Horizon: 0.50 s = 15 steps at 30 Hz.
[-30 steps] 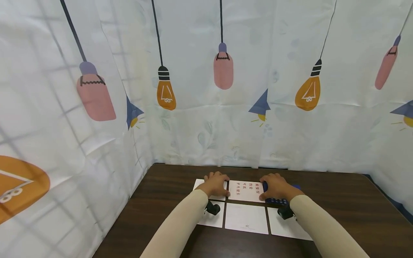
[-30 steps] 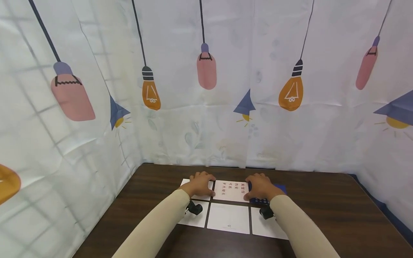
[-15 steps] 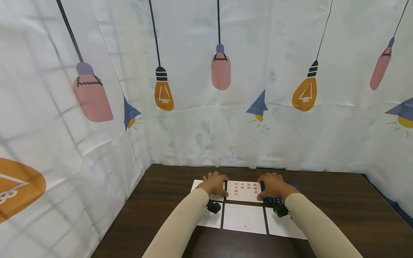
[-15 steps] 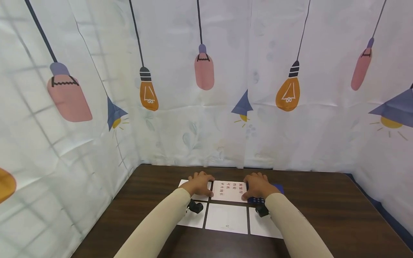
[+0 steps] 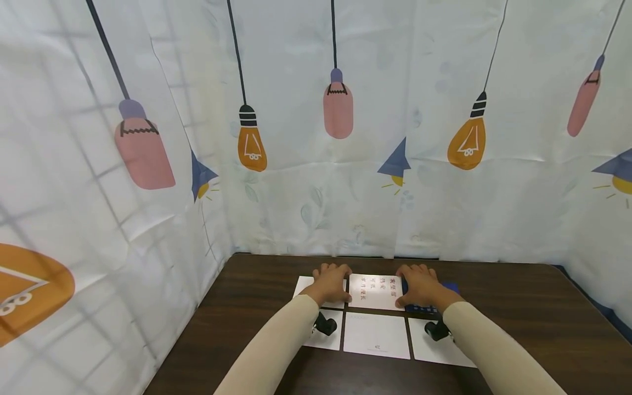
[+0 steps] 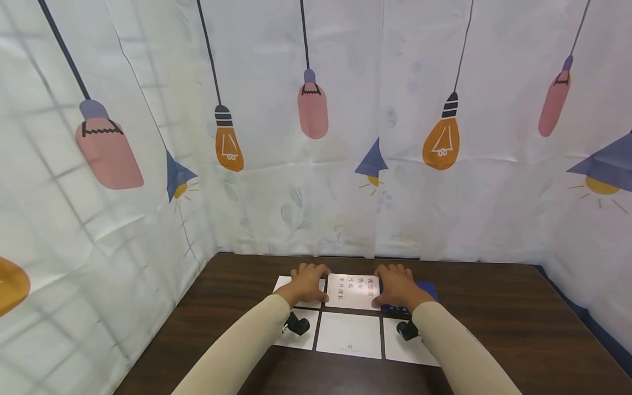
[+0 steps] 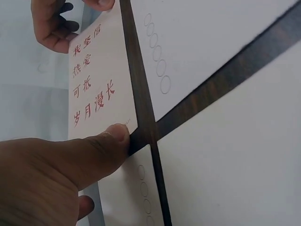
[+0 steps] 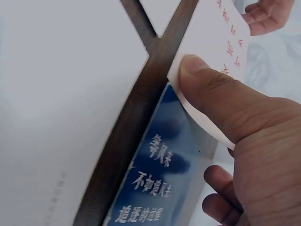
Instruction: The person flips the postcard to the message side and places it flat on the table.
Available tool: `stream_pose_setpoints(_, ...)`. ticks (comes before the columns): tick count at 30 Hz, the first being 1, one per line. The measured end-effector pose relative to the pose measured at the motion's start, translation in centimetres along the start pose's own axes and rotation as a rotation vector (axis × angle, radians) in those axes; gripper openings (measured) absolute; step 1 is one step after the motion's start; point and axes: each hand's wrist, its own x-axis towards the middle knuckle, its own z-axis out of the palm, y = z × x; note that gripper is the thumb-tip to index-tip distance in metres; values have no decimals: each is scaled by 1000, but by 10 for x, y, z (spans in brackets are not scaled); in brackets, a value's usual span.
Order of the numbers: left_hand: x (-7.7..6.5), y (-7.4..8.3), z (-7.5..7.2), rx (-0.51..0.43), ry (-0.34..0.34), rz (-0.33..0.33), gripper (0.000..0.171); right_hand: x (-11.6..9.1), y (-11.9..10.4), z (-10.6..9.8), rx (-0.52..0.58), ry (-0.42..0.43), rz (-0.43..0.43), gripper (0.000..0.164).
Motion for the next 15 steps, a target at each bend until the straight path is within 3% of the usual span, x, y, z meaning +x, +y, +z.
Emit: stream_pose_setpoints(15, -1, -6, 11, 0, 85, 37, 68, -6, 5, 10, 53, 93, -32, 81)
